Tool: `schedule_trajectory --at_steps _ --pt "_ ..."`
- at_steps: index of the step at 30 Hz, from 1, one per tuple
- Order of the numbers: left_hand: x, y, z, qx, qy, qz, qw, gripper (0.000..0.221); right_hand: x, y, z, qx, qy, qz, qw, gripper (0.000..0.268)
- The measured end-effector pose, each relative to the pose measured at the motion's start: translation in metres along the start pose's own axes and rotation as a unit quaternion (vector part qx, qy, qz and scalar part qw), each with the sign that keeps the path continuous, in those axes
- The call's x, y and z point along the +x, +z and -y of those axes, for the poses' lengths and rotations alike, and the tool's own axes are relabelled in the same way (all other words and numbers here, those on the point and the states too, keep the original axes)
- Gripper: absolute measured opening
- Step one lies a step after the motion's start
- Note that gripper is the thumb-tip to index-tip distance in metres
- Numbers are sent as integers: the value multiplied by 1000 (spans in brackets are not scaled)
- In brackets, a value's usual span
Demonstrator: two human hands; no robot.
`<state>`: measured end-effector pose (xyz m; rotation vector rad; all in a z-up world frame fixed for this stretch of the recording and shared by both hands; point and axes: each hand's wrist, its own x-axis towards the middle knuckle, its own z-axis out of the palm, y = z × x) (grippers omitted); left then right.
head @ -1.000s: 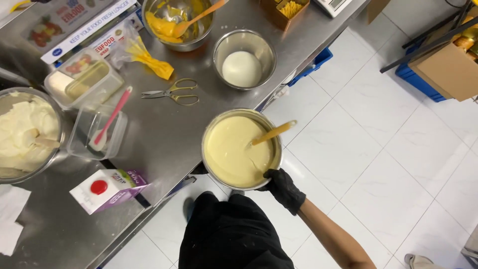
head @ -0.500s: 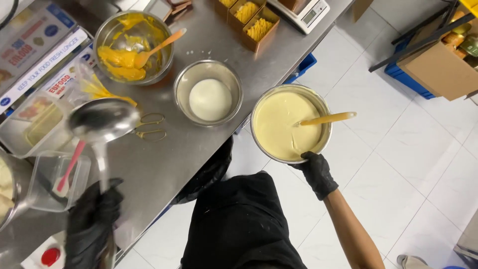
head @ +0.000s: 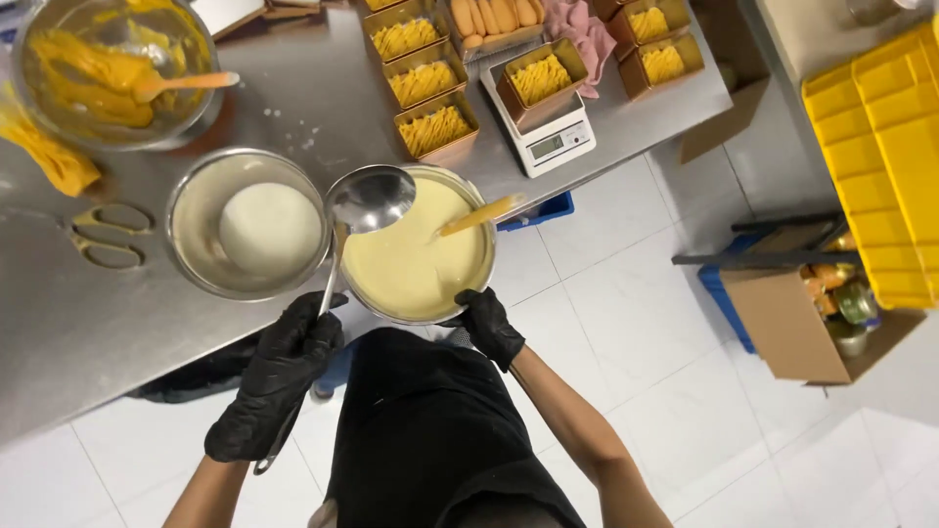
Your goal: Fill individual containers with cream mixture and layer them with ladyfingers using a ladle and scale for measurement.
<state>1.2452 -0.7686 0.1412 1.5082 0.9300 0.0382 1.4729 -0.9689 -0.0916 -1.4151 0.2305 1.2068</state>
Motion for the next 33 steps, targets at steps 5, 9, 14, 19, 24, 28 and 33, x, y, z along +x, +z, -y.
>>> schedule_trajectory --at_steps 5,9,14,19,24,28,33 --pt "-23 46 -3 -264 -1 -65 962 41 46 -11 6 -32 -7 83 996 26" --pt "-19 66 -30 -249 -47 -148 956 33 87 -30 17 -64 -25 172 983 23" --pt "-12 72 3 -236 -31 -153 959 37 79 -28 71 -137 74 167 974 24" --pt "0 79 -14 -163 -3 -173 971 40 62 -3 125 -60 90 260 960 32" --pt "0 88 -54 -284 -28 -141 948 45 51 -14 206 -431 114 291 846 48" --pt "7 117 -44 -225 -73 -217 947 49 88 -78 253 -355 69 440 822 54" --pt "22 151 -20 -33 5 -344 938 50 33 2 336 -676 -322 201 632 39"
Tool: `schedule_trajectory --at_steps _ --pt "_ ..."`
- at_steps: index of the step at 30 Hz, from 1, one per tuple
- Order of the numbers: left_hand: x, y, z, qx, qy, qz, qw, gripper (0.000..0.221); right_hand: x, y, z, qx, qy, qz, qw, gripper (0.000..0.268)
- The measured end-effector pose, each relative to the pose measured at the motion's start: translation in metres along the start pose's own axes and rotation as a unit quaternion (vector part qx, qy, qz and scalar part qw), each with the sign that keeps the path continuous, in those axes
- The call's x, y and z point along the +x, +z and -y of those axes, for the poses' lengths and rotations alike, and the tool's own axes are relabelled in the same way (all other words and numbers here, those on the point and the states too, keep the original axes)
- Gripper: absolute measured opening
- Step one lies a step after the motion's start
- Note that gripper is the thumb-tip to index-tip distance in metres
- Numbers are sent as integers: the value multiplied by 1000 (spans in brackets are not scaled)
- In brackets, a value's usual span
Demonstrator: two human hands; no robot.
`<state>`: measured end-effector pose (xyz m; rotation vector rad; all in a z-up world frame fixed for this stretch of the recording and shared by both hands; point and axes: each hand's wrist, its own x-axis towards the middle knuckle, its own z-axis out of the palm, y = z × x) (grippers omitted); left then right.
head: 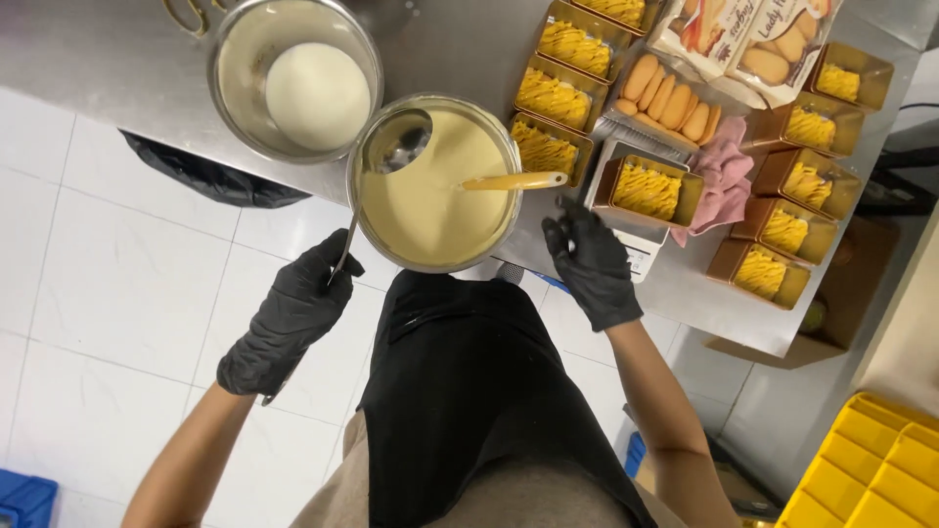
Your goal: Fill individual containers with cream mixture and layer them with ladyfingers using a ladle and scale for measurement.
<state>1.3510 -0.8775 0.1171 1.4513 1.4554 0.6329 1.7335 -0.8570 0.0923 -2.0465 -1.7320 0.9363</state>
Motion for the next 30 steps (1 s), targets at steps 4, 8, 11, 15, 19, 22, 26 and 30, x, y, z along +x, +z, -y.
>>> schedule_trajectory --at_steps 4,8,11,15,19,22,26,30 --pt "0 23 -7 74 90 -23 993 48 57 19 -29 26 -248 -113 962 41" --pt "11 47 -15 253 75 -39 964 28 58 32 -44 140 -228 67 961 26" --pt "26 73 12 315 178 -88 928 21 47 38 -37 411 -13 343 845 47" --pt "51 87 5 427 229 -102 869 28 50 47 3 461 159 414 768 21" --pt "58 74 -61 328 87 37 940 8 40 67 -14 512 194 440 712 16" --pt "65 48 -89 57 -154 95 982 15 15 41 -10 436 146 418 784 22" --pt "58 17 -114 -4 -237 119 964 29 -25 -12 -16 297 96 416 854 29" --pt "59 10 -91 -3 -219 137 966 35 -46 -38 -47 311 94 408 853 36"
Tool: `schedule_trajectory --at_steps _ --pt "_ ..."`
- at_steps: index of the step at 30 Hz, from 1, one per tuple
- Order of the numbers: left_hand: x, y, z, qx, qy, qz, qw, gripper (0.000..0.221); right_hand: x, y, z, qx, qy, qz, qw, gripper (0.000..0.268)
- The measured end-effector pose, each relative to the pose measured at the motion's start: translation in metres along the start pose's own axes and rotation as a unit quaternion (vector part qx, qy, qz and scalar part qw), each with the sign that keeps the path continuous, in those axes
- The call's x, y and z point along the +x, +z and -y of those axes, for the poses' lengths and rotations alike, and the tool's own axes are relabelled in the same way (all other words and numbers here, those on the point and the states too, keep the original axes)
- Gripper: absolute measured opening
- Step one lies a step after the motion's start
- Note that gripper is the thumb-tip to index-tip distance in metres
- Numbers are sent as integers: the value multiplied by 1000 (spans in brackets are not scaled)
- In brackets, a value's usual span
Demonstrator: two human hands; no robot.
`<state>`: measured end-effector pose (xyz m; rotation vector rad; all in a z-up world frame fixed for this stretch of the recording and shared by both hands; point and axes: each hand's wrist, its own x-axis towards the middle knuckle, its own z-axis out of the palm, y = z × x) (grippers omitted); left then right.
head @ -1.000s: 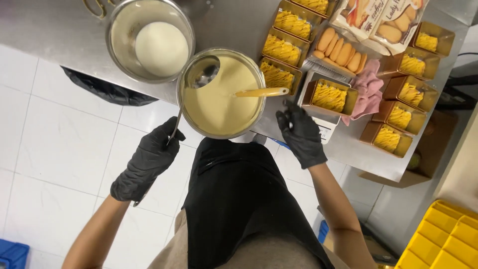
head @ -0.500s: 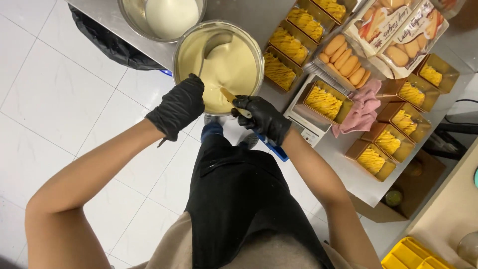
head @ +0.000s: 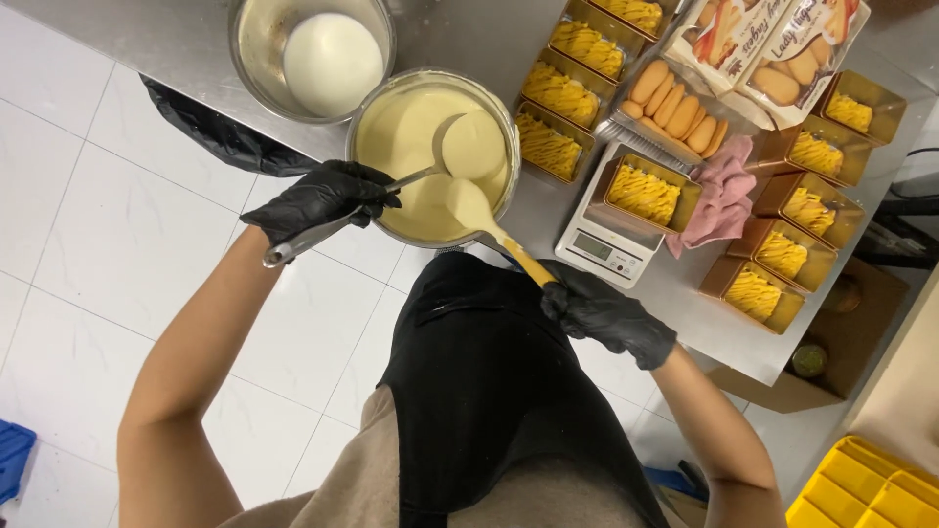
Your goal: Fill individual containers with cream mixture and layer them with ladyfingers using a ladle and scale for measurement.
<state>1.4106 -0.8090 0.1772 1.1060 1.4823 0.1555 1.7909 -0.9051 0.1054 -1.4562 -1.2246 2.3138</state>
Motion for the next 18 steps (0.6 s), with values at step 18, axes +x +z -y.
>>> schedule_trajectory --at_steps 18 --pt "-78 -22 5 -138 -54 -35 988 32 -28 -42 -10 -165 -307 -113 930 50"
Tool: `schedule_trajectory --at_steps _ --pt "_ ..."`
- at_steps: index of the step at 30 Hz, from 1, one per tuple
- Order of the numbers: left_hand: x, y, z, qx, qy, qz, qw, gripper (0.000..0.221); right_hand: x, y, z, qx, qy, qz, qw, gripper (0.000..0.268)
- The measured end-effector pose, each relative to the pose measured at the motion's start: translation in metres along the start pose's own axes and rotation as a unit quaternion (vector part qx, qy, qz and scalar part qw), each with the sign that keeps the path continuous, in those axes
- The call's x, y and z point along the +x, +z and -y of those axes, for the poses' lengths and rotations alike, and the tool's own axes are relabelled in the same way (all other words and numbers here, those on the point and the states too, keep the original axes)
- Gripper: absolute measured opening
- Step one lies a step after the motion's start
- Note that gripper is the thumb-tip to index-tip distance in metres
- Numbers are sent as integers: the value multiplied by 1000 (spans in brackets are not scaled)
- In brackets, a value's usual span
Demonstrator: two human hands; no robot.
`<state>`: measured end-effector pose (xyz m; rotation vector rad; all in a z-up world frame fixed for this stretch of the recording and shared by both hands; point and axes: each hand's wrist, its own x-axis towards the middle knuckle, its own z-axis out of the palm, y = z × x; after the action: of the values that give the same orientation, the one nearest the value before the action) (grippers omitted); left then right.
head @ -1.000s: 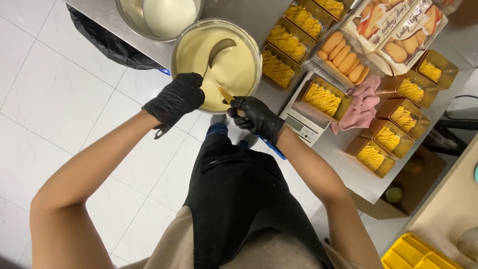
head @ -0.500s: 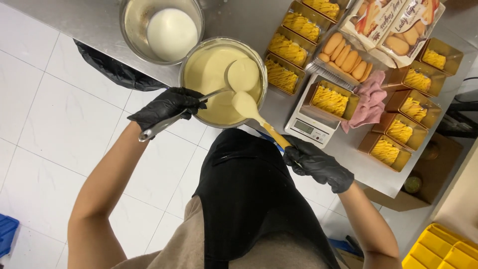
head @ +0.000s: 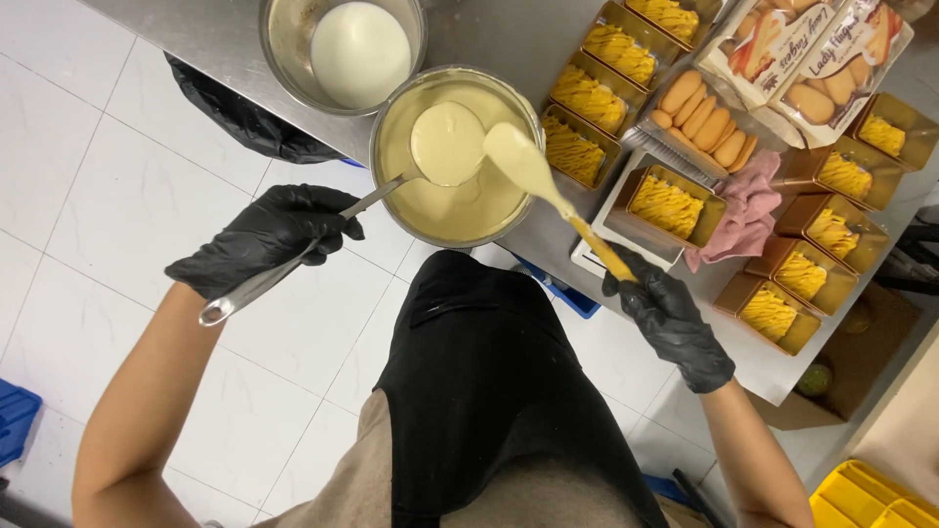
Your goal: Fill individual containers with cream mixture and layer them with ladyfingers using a ladle and scale for measurement.
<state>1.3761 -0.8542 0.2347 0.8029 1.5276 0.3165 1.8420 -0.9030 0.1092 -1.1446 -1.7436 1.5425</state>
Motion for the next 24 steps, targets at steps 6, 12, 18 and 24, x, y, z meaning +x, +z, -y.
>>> schedule_trajectory --at_steps 6,12,18,24 --pt "-17 -6 -3 40 -36 -28 998 30 64 -7 -4 -228 -32 -51 972 52" --pt "-2 -14 18 10 -2 -15 1000 34 109 -47 7 -340 -74 32 937 51" --pt "-11 7 5 13 -7 -19 1000 30 122 -68 1 -387 -78 70 916 52" --pt "-8 8 12 5 -12 -26 1000 31 130 -69 -1 -370 -68 103 921 67"
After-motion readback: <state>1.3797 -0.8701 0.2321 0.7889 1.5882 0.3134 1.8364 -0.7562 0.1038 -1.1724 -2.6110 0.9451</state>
